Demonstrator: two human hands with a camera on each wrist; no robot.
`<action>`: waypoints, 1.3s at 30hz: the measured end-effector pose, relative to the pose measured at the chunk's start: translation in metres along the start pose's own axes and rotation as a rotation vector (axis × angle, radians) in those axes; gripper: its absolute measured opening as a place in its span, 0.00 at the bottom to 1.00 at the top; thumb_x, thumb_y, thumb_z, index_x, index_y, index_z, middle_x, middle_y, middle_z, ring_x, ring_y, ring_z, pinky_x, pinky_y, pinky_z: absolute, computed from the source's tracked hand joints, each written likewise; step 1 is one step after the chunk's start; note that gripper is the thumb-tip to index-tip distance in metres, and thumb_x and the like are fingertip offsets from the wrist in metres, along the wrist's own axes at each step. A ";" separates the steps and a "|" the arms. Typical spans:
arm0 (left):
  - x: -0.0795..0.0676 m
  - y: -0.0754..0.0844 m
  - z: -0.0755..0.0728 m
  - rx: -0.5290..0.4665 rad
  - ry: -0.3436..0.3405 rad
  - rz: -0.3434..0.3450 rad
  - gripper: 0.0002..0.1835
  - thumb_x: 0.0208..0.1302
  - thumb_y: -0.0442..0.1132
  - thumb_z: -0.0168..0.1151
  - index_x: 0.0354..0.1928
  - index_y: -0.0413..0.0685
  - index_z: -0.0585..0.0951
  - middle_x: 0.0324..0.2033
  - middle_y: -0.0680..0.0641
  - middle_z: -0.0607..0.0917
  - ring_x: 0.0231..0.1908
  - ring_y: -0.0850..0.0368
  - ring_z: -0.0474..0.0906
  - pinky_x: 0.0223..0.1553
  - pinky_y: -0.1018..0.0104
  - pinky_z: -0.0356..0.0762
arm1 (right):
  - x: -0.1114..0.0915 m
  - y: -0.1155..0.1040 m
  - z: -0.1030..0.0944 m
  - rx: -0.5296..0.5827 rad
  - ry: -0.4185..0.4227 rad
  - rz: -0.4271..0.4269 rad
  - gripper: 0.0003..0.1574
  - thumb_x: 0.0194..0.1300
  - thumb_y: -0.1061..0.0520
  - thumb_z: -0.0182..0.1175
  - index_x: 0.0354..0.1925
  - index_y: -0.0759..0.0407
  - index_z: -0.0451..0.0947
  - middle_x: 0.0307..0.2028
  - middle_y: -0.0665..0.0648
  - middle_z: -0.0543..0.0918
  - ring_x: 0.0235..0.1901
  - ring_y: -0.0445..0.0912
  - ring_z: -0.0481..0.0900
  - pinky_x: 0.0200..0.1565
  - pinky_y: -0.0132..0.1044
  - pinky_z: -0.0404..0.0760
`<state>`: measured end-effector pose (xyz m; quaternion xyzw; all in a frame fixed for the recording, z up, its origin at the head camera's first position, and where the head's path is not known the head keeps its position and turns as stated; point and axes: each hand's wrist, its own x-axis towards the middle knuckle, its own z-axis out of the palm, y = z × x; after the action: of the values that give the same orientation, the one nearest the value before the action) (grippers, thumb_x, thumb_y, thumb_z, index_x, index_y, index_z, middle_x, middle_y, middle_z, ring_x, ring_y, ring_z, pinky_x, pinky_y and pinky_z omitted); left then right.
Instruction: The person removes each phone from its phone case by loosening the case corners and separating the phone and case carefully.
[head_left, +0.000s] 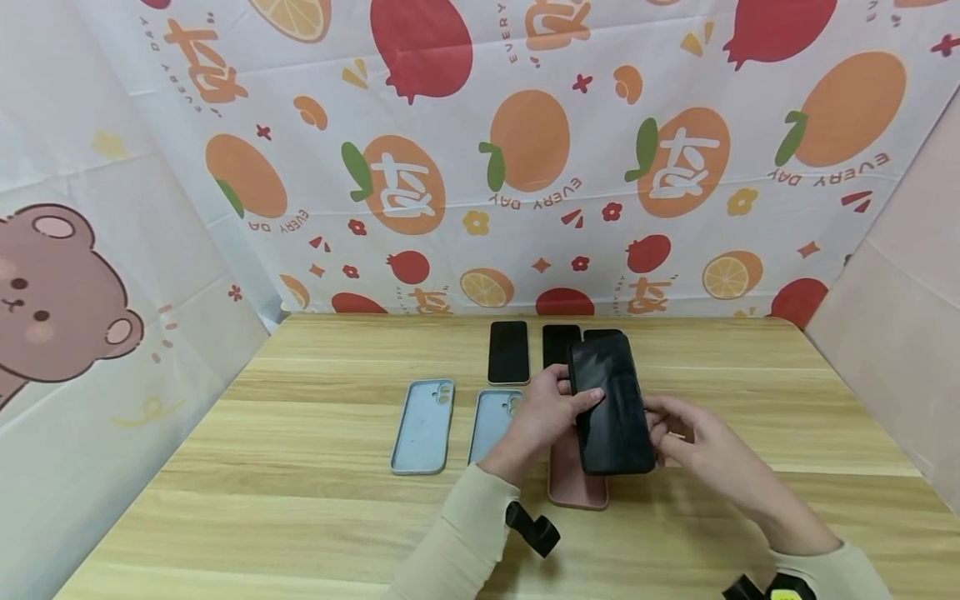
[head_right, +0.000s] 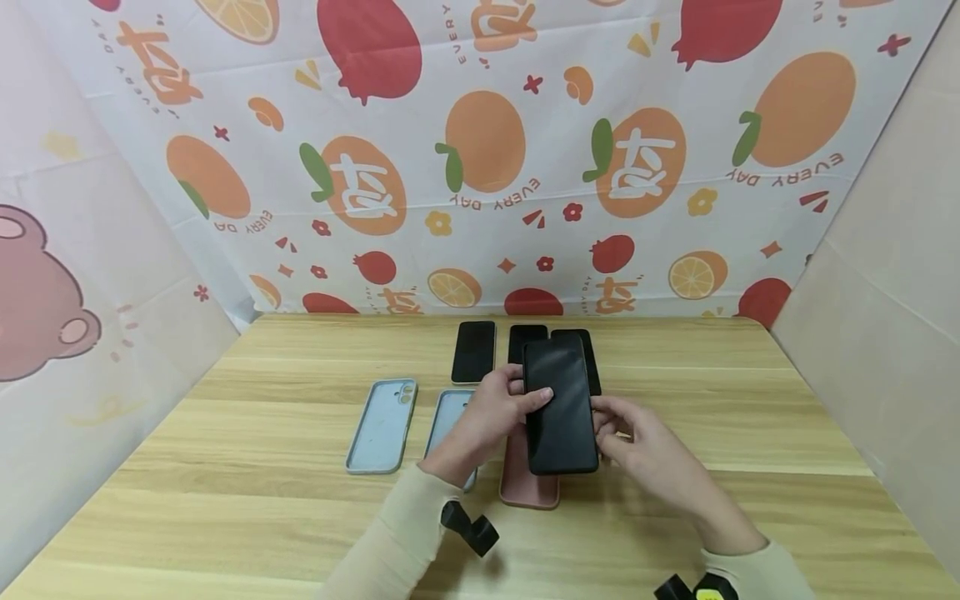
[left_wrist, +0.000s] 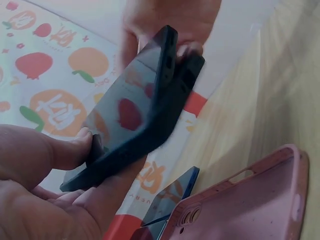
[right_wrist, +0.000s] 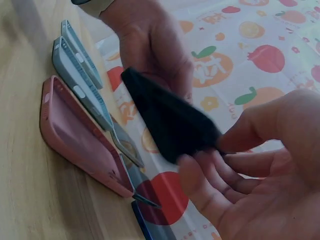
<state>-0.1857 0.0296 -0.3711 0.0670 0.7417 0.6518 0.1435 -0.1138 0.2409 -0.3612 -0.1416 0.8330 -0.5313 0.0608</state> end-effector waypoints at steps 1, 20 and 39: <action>0.000 0.000 0.001 -0.003 0.006 0.000 0.29 0.64 0.43 0.68 0.64 0.42 0.70 0.49 0.43 0.86 0.43 0.57 0.84 0.49 0.59 0.84 | 0.000 -0.001 -0.001 0.018 -0.017 0.010 0.30 0.70 0.65 0.52 0.67 0.72 0.62 0.52 0.67 0.78 0.44 0.40 0.80 0.41 0.35 0.83; 0.000 0.000 0.000 0.015 -0.050 -0.009 0.30 0.66 0.41 0.66 0.67 0.44 0.68 0.49 0.43 0.85 0.44 0.55 0.83 0.56 0.55 0.80 | 0.002 0.006 -0.007 0.108 -0.041 0.104 0.43 0.71 0.55 0.59 0.71 0.76 0.52 0.63 0.76 0.71 0.55 0.50 0.81 0.48 0.37 0.84; 0.001 0.003 0.003 -0.099 -0.177 -0.012 0.34 0.68 0.35 0.62 0.73 0.43 0.61 0.50 0.43 0.85 0.34 0.58 0.83 0.38 0.63 0.84 | -0.002 0.015 -0.024 0.214 -0.010 0.127 0.44 0.73 0.56 0.56 0.73 0.77 0.47 0.65 0.77 0.68 0.49 0.38 0.83 0.48 0.35 0.84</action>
<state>-0.1858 0.0330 -0.3682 0.1128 0.6932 0.6785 0.2156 -0.1207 0.2676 -0.3643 -0.0839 0.7785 -0.6116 0.1132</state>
